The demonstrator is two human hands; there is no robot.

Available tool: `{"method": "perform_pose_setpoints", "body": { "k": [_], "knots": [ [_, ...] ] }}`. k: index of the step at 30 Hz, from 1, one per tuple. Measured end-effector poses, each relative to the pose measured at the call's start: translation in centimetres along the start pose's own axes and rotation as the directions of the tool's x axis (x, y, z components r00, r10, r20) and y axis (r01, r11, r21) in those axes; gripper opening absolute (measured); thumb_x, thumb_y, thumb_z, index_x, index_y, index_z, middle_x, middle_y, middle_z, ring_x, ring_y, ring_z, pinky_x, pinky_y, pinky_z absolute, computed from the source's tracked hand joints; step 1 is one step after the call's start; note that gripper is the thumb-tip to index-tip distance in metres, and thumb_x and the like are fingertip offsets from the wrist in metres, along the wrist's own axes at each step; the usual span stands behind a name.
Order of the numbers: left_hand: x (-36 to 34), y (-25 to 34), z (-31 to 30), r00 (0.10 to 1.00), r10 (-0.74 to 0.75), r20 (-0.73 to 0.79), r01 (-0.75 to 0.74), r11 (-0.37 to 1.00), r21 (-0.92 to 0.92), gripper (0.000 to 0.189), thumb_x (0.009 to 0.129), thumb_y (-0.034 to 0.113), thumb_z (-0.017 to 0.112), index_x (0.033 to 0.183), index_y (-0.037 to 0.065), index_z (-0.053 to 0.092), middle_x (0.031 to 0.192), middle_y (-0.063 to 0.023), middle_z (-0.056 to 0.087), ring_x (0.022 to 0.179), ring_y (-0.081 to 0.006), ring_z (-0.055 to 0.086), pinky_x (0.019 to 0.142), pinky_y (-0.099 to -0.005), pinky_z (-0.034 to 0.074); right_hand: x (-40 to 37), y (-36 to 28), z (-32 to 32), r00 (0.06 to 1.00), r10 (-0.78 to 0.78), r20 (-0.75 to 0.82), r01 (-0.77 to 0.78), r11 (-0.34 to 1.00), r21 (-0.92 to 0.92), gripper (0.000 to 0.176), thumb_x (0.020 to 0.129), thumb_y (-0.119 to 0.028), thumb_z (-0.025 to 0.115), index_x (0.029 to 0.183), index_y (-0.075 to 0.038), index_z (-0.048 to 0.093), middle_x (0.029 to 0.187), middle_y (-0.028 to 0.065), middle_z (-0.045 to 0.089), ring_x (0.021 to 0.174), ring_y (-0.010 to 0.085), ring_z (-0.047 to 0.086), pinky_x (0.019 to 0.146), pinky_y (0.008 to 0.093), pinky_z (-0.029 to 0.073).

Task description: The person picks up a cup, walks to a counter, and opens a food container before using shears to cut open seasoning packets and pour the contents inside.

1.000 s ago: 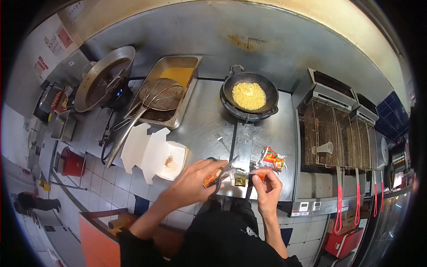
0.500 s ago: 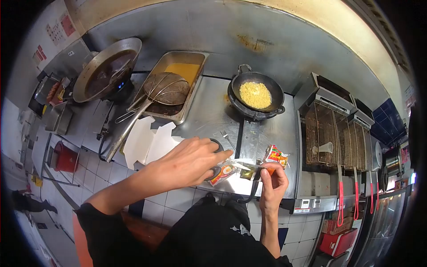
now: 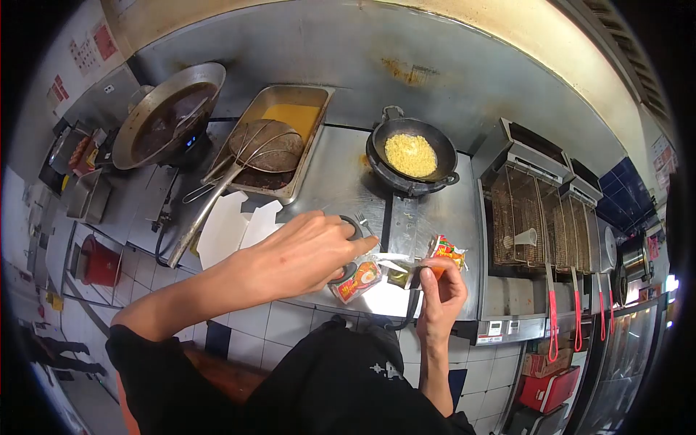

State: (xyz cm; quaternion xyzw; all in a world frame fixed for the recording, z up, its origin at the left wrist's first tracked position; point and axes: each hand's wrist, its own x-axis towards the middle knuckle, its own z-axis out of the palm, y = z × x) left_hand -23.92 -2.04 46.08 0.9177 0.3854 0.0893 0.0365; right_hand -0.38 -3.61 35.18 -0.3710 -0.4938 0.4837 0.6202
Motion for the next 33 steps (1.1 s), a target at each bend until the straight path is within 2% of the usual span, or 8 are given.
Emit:
{"method": "perform_pose_setpoints", "body": {
  "k": [5, 18, 20, 24, 26, 27, 29, 33],
  "knots": [
    [0.2, 0.2, -0.7, 0.986, -0.061, 0.157, 0.07, 0.996, -0.057, 0.049, 0.073, 0.001, 0.069, 0.122, 0.0, 0.061, 0.076, -0.0173, 0.068, 0.068, -0.0341, 0.068, 0.06, -0.0413, 0.054, 0.2, -0.1, 0.2, 1.0, -0.005, -0.03, 0.005, 1.0, 0.021, 0.011, 0.09, 0.0, 0.063, 0.101, 0.001, 0.063, 0.097, 0.0032, 0.06, 0.089, 0.0075, 0.053, 0.078, 0.022, 0.041],
    [0.4, -0.3, 1.3, 0.999, -0.028, 0.034, 0.03, 0.998, -0.055, 0.057, 0.072, 0.008, 0.069, 0.129, 0.007, 0.059, 0.083, -0.0118, 0.065, 0.072, -0.0305, 0.065, 0.06, -0.0401, 0.053, -0.1, 0.9, 1.1, 1.0, 0.001, -0.006, -0.001, 1.0, 0.004, 0.009, 0.09, 0.002, 0.059, 0.098, -0.001, 0.055, 0.096, 0.003, 0.056, 0.087, 0.0078, 0.049, 0.077, 0.0224, 0.04],
    [0.7, -0.2, 0.5, 0.97, -0.109, 0.22, 0.128, 0.989, -0.075, 0.057, 0.073, 0.009, 0.069, 0.128, 0.007, 0.059, 0.09, -0.0144, 0.066, 0.079, -0.031, 0.065, 0.067, -0.0396, 0.054, 0.1, 0.9, 1.1, 1.0, 0.011, -0.012, -0.011, 1.0, 0.001, 0.008, 0.09, 0.001, 0.059, 0.098, -0.001, 0.056, 0.096, 0.0029, 0.056, 0.087, 0.0077, 0.049, 0.077, 0.0215, 0.04],
    [0.7, -0.4, 0.7, 0.943, -0.133, 0.304, 0.158, 0.986, -0.058, 0.057, 0.073, 0.008, 0.069, 0.129, 0.007, 0.058, 0.099, -0.0165, 0.067, 0.082, -0.0303, 0.065, 0.07, -0.0389, 0.054, 0.3, 1.7, 1.0, 1.0, -0.019, 0.001, 0.019, 1.0, -0.015, 0.009, 0.09, 0.004, 0.059, 0.098, 0.0, 0.057, 0.095, 0.003, 0.056, 0.088, 0.0077, 0.05, 0.078, 0.0212, 0.04],
    [0.3, -0.7, 2.0, 0.998, -0.002, -0.057, 0.005, 0.999, 0.046, 0.059, 0.073, 0.009, 0.07, 0.13, 0.008, 0.058, 0.105, -0.016, 0.067, 0.079, -0.0292, 0.066, 0.067, -0.0382, 0.055, 0.4, 1.8, 1.4, 1.0, -0.006, 0.014, 0.006, 1.0, -0.017, 0.009, 0.09, 0.005, 0.058, 0.098, 0.001, 0.057, 0.095, 0.003, 0.056, 0.088, 0.0079, 0.05, 0.079, 0.0213, 0.041],
    [0.3, -0.7, 2.1, 0.998, -0.006, -0.058, 0.009, 0.999, 0.048, 0.059, 0.073, 0.009, 0.07, 0.13, 0.008, 0.058, 0.105, -0.016, 0.067, 0.079, -0.0292, 0.066, 0.067, -0.0382, 0.055, 0.3, 1.8, 1.7, 1.0, -0.008, 0.023, 0.009, 0.999, -0.038, 0.01, 0.09, 0.007, 0.058, 0.098, 0.001, 0.057, 0.095, 0.003, 0.056, 0.088, 0.008, 0.05, 0.079, 0.0217, 0.041],
    [0.6, -0.7, 2.3, 0.997, 0.021, -0.079, -0.017, 0.999, 0.042, 0.053, 0.074, 0.006, 0.071, 0.126, 0.002, 0.059, 0.077, -0.0136, 0.065, 0.073, -0.0313, 0.067, 0.065, -0.0404, 0.053, 0.4, 1.8, 1.9, 0.999, -0.011, 0.037, 0.013, 0.998, -0.056, 0.011, 0.089, 0.008, 0.058, 0.099, 0.002, 0.058, 0.095, 0.0029, 0.056, 0.089, 0.0082, 0.051, 0.08, 0.022, 0.041],
    [0.7, -0.7, 1.6, 0.994, -0.049, 0.102, 0.049, 0.999, 0.001, 0.056, 0.071, 0.005, 0.072, 0.126, 0.001, 0.058, 0.081, -0.0146, 0.066, 0.076, -0.0317, 0.067, 0.066, -0.0407, 0.053, 0.6, 2.0, 1.5, 0.999, 0.031, 0.026, -0.03, 0.999, -0.02, 0.012, 0.089, 0.008, 0.059, 0.1, 0.003, 0.058, 0.096, 0.0029, 0.056, 0.088, 0.0077, 0.052, 0.08, 0.0217, 0.042]
  ]
}}
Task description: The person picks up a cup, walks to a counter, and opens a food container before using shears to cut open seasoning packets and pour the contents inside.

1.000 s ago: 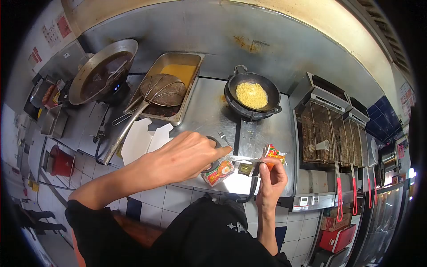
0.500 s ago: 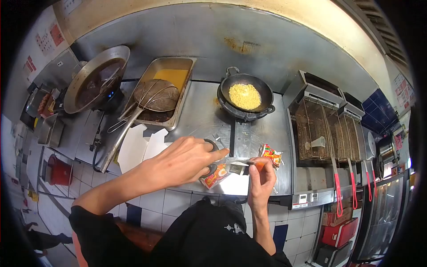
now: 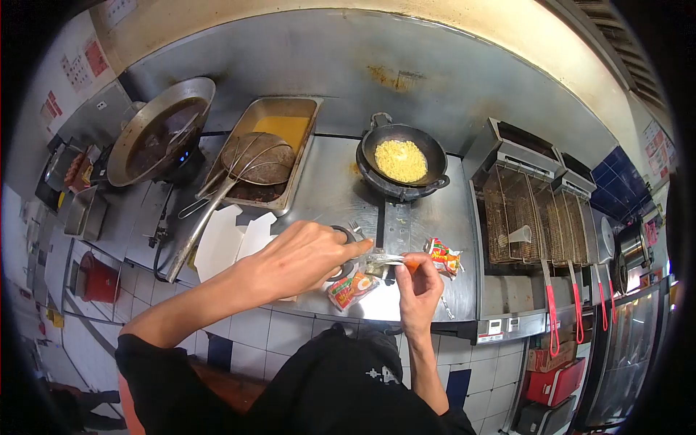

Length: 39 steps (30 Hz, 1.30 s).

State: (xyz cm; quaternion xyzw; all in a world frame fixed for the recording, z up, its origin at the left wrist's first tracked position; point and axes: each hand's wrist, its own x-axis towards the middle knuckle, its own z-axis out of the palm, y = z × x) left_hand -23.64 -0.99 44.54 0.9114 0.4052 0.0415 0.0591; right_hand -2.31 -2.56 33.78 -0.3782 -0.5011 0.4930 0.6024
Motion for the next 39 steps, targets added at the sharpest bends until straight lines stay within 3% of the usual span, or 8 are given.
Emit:
{"method": "perform_pose_setpoints", "body": {
  "k": [3, 5, 12, 17, 23, 30, 36, 39],
  "knots": [
    [0.0, 0.1, 0.2, 1.0, -0.004, -0.03, 0.004, 1.0, -0.007, 0.055, 0.07, 0.003, 0.07, 0.124, 0.001, 0.059, 0.079, -0.0156, 0.065, 0.074, -0.0316, 0.067, 0.065, -0.0405, 0.053, 0.1, 0.1, 0.0, 1.0, 0.01, 0.019, -0.01, 1.0, -0.006, 0.012, 0.089, 0.007, 0.06, 0.1, 0.003, 0.059, 0.096, 0.0025, 0.055, 0.088, 0.007, 0.051, 0.079, 0.021, 0.042],
    [0.2, 0.1, 1.0, 0.954, 0.101, -0.281, -0.082, 0.993, 0.08, 0.055, 0.069, 0.002, 0.07, 0.123, 0.001, 0.061, 0.073, -0.0158, 0.065, 0.067, -0.0316, 0.067, 0.06, -0.0402, 0.053, 0.2, 0.0, 0.2, 0.998, -0.007, 0.06, 0.008, 1.0, -0.018, 0.012, 0.09, 0.007, 0.06, 0.101, 0.003, 0.059, 0.095, 0.0018, 0.055, 0.088, 0.0065, 0.051, 0.078, 0.0202, 0.042],
    [0.7, 0.5, 0.5, 1.0, -0.023, -0.005, 0.023, 0.999, 0.024, 0.058, 0.07, 0.003, 0.07, 0.126, 0.0, 0.058, 0.087, -0.0172, 0.066, 0.081, -0.0309, 0.068, 0.067, -0.0402, 0.054, 0.7, 0.4, -0.2, 0.999, 0.012, 0.031, -0.011, 1.0, -0.005, 0.012, 0.089, 0.006, 0.06, 0.101, 0.003, 0.059, 0.095, 0.0013, 0.054, 0.088, 0.0066, 0.052, 0.08, 0.0204, 0.043],
    [1.3, 0.5, 1.1, 0.95, 0.111, -0.293, -0.055, 0.98, 0.193, 0.054, 0.072, 0.005, 0.068, 0.125, 0.001, 0.059, 0.084, -0.0162, 0.066, 0.078, -0.0293, 0.069, 0.064, -0.0388, 0.054, 1.1, 0.6, 0.0, 0.998, 0.007, 0.057, -0.007, 1.0, -0.007, 0.013, 0.089, 0.006, 0.06, 0.102, 0.002, 0.06, 0.094, 0.0007, 0.055, 0.089, 0.0061, 0.052, 0.08, 0.0206, 0.043],
    [1.7, 0.3, 0.1, 0.999, 0.002, -0.034, 0.001, 0.996, 0.088, 0.053, 0.073, 0.004, 0.066, 0.124, -0.002, 0.058, 0.087, -0.0172, 0.066, 0.082, -0.0305, 0.068, 0.066, -0.0387, 0.054, 1.8, 0.6, 0.0, 0.999, -0.013, 0.039, 0.013, 1.0, 0.008, 0.013, 0.088, 0.007, 0.06, 0.1, 0.002, 0.06, 0.093, 0.0007, 0.055, 0.089, 0.0066, 0.054, 0.08, 0.021, 0.044],
    [2.3, 0.0, 1.2, 0.949, 0.137, -0.284, -0.065, 0.966, 0.249, 0.052, 0.072, 0.002, 0.064, 0.123, -0.001, 0.059, 0.08, -0.0171, 0.066, 0.076, -0.0304, 0.069, 0.062, -0.0393, 0.054, 2.5, 1.9, 0.1, 0.995, -0.041, 0.091, 0.037, 0.999, 0.04, 0.014, 0.088, 0.006, 0.061, 0.101, 0.003, 0.061, 0.093, 0.0012, 0.056, 0.087, 0.0066, 0.055, 0.079, 0.0209, 0.044],
    [2.6, -0.3, 0.5, 0.999, -0.029, 0.043, 0.025, 0.996, 0.082, 0.05, 0.072, 0.0, 0.064, 0.122, -0.001, 0.059, 0.079, -0.0177, 0.066, 0.075, -0.0327, 0.068, 0.06, -0.041, 0.053, 3.1, 2.5, -0.1, 0.998, -0.026, 0.061, 0.027, 0.999, -0.022, 0.011, 0.088, 0.005, 0.061, 0.099, 0.003, 0.061, 0.093, 0.0011, 0.057, 0.087, 0.0071, 0.056, 0.078, 0.022, 0.046],
    [2.8, -0.8, 1.8, 0.965, 0.095, -0.246, -0.063, 0.989, 0.134, 0.05, 0.072, 0.0, 0.064, 0.122, 0.0, 0.06, 0.074, -0.0165, 0.065, 0.07, -0.0327, 0.068, 0.057, -0.0413, 0.052, 3.0, 3.1, 0.1, 0.991, -0.048, 0.121, 0.048, 0.999, 0.007, 0.011, 0.088, 0.005, 0.061, 0.099, 0.004, 0.062, 0.094, 0.0015, 0.059, 0.087, 0.0073, 0.057, 0.078, 0.0223, 0.047]
  ]
}}
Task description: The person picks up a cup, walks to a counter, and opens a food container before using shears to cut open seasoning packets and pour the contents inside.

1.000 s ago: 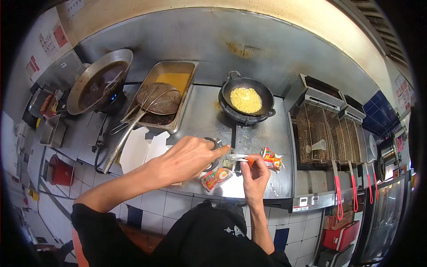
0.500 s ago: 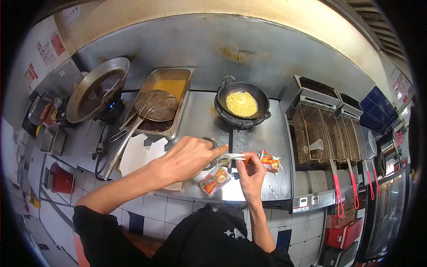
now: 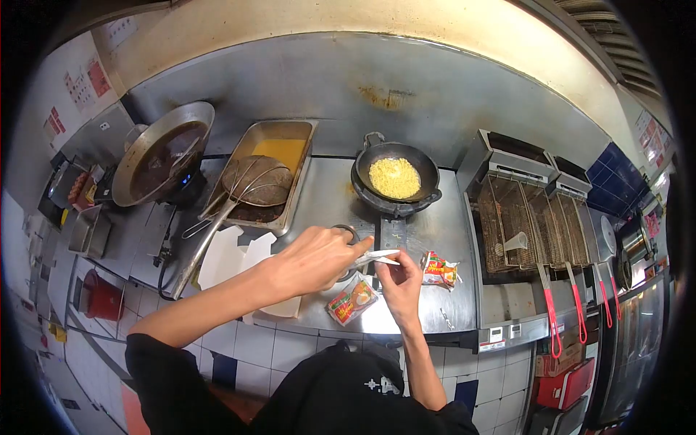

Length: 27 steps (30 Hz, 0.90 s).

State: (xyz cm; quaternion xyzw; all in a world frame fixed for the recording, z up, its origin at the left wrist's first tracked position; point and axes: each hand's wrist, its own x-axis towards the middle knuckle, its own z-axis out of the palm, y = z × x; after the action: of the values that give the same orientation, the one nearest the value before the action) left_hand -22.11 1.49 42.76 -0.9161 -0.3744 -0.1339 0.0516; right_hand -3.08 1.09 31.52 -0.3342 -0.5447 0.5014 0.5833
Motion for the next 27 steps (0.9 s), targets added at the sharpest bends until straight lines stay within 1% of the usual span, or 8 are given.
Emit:
{"method": "perform_pose_setpoints", "body": {
  "k": [2, 5, 8, 14, 17, 21, 24, 27],
  "knots": [
    [0.5, -0.2, -0.6, 0.961, -0.056, 0.27, 0.064, 0.998, -0.02, 0.057, 0.075, 0.006, 0.068, 0.131, 0.004, 0.055, 0.086, -0.0159, 0.065, 0.072, -0.0307, 0.066, 0.06, -0.0418, 0.052, 0.1, -0.1, 0.2, 0.997, 0.068, -0.045, -0.065, 0.996, 0.066, 0.011, 0.088, 0.005, 0.061, 0.099, 0.004, 0.062, 0.094, 0.002, 0.06, 0.087, 0.0075, 0.057, 0.079, 0.0226, 0.047],
    [0.7, -0.3, -0.5, 0.944, -0.071, 0.322, 0.081, 0.997, -0.019, 0.058, 0.076, 0.005, 0.068, 0.132, 0.004, 0.054, 0.084, -0.0157, 0.066, 0.071, -0.0316, 0.066, 0.059, -0.0416, 0.052, 0.5, 0.6, -0.2, 0.997, 0.075, -0.036, -0.074, 0.996, 0.041, 0.01, 0.088, 0.004, 0.061, 0.099, 0.004, 0.063, 0.094, 0.0022, 0.06, 0.087, 0.0076, 0.058, 0.079, 0.0228, 0.047],
    [0.4, -1.0, 1.7, 0.998, -0.003, 0.058, 0.003, 1.0, -0.009, 0.058, 0.075, 0.005, 0.068, 0.131, 0.004, 0.054, 0.081, -0.0156, 0.066, 0.068, -0.0328, 0.066, 0.058, -0.042, 0.052, 0.8, 0.9, 0.0, 0.997, 0.077, -0.026, -0.077, 0.997, 0.002, 0.011, 0.088, 0.004, 0.062, 0.099, 0.004, 0.063, 0.093, 0.0019, 0.06, 0.087, 0.0074, 0.058, 0.078, 0.0226, 0.047],
    [1.1, -2.0, 2.3, 0.966, -0.056, 0.251, 0.064, 0.998, -0.023, 0.056, 0.075, 0.004, 0.067, 0.13, 0.003, 0.055, 0.084, -0.0165, 0.066, 0.069, -0.0338, 0.066, 0.06, -0.0425, 0.052, 1.8, 3.3, -0.4, 0.995, 0.094, -0.018, -0.094, 0.996, -0.006, 0.012, 0.088, 0.003, 0.062, 0.1, 0.003, 0.064, 0.092, 0.0013, 0.061, 0.084, 0.0069, 0.059, 0.077, 0.0222, 0.048],
    [1.2, -2.3, 3.2, 0.993, -0.046, 0.11, 0.052, 0.997, -0.048, 0.054, 0.076, 0.005, 0.067, 0.129, 0.005, 0.056, 0.084, -0.0172, 0.066, 0.07, -0.0342, 0.066, 0.061, -0.0431, 0.052, 2.2, 4.1, -0.3, 0.995, 0.1, -0.025, -0.1, 0.995, 0.006, 0.012, 0.088, 0.002, 0.063, 0.1, 0.003, 0.064, 0.092, 0.0013, 0.062, 0.083, 0.0068, 0.059, 0.076, 0.0224, 0.049],
    [1.6, -2.5, 3.7, 0.977, -0.096, 0.191, 0.104, 0.994, -0.033, 0.054, 0.077, 0.005, 0.067, 0.13, 0.005, 0.056, 0.078, -0.0179, 0.065, 0.071, -0.0349, 0.066, 0.063, -0.0435, 0.052, 3.1, 5.3, -0.5, 0.995, 0.101, -0.025, -0.1, 0.994, 0.033, 0.012, 0.088, 0.001, 0.064, 0.099, 0.002, 0.063, 0.087, 0.0014, 0.064, 0.082, 0.0072, 0.06, 0.074, 0.0227, 0.049],
    [1.4, -2.6, 3.9, 0.946, -0.166, 0.277, 0.189, 0.98, -0.058, 0.056, 0.077, 0.006, 0.068, 0.132, 0.006, 0.055, 0.08, -0.0194, 0.065, 0.076, -0.0358, 0.066, 0.067, -0.0434, 0.053, 3.9, 6.6, -1.0, 0.995, 0.1, -0.016, -0.099, 0.995, 0.015, 0.012, 0.088, 0.0, 0.064, 0.1, 0.002, 0.063, 0.087, 0.0016, 0.064, 0.082, 0.0071, 0.06, 0.074, 0.0228, 0.049],
    [-0.3, -2.5, 6.0, 0.902, -0.428, 0.052, 0.431, 0.888, -0.159, 0.065, 0.077, 0.016, 0.073, 0.138, 0.01, 0.051, 0.09, -0.0214, 0.068, 0.082, -0.0381, 0.067, 0.075, -0.0412, 0.054, 5.1, 7.7, -1.9, 0.995, 0.092, -0.049, -0.092, 0.996, -0.01, 0.011, 0.09, -0.001, 0.063, 0.101, 0.0, 0.063, 0.09, -0.0004, 0.063, 0.081, 0.0055, 0.057, 0.072, 0.0213, 0.047]
  ]
}}
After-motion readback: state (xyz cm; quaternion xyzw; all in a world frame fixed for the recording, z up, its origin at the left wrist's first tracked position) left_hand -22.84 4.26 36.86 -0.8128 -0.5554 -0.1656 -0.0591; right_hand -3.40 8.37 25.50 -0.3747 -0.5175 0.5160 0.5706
